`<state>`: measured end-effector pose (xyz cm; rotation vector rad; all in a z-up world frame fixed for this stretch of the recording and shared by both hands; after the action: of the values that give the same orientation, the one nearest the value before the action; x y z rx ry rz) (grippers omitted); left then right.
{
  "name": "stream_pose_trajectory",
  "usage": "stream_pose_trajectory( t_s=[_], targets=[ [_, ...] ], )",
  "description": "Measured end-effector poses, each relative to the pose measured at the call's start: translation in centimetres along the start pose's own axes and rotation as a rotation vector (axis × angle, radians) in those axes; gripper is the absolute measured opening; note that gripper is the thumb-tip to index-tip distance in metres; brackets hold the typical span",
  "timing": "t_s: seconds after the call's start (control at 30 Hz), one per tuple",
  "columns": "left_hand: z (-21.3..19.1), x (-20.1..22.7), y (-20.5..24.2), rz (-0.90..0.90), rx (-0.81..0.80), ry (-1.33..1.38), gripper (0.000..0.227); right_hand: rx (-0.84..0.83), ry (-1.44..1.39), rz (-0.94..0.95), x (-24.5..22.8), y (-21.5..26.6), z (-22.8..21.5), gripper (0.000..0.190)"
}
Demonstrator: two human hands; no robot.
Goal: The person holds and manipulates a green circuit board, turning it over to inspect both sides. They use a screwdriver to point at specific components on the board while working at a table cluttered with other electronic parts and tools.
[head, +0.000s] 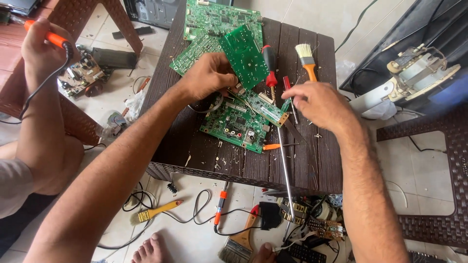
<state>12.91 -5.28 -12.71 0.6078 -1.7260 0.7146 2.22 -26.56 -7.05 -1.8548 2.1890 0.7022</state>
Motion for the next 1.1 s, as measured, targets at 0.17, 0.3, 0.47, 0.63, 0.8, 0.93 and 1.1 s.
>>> stream_pose_trajectory(
  t_s=[0.17, 0.3, 0.47, 0.63, 0.8, 0.93, 1.1],
  targets=[
    [0.0, 0.2, 0.2, -0.021, 0.068, -0.09, 0.018, -0.051, -0.003, -0.118, -0.1, -0.8, 1.3, 0.038],
    [0.4, 0.7, 0.4, -0.036, 0.047, -0.127, 0.017, -0.032, -0.003, -0.144, 0.6, -1.4, 1.3, 0.031],
    [0.6, -0.3, -0.1, -0.051, 0.035, -0.152, 0.018, -0.001, -0.024, -0.152, 1.5, -1.8, 1.3, 0.024],
    [1.2, 0.6, 0.2, -0.003, 0.067, -0.175, 0.018, -0.1, -0.056, -0.077, -3.8, 2.4, -0.2, 0.027],
    [1.2, 0.3, 0.0, 0.022, 0.082, -0.209, 0.018, -0.238, 0.042, -0.077, -6.1, 4.4, 0.9, 0.028],
    [1.2, 0.2, -0.3, 0.008, 0.064, -0.309, 0.013, -0.557, -0.116, -0.332, -10.5, 8.2, 3.1, 0.031],
    [1.4, 0.6, -0.1, 0.005, 0.062, -0.326, 0.014, -0.607, -0.086, -0.534, -14.6, 12.3, 2.9, 0.034]
  ],
)
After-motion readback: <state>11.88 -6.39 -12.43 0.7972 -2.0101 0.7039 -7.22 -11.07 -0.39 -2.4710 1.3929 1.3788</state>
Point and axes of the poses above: each hand's wrist, its own y-axis away from the middle knuckle, its own z-axis out of the palm, x = y × z, the point moved 8 cm from there along -y, towards the middle knuckle, and after that the axes turned 8 degrees about -y, right-handed, at the moved point
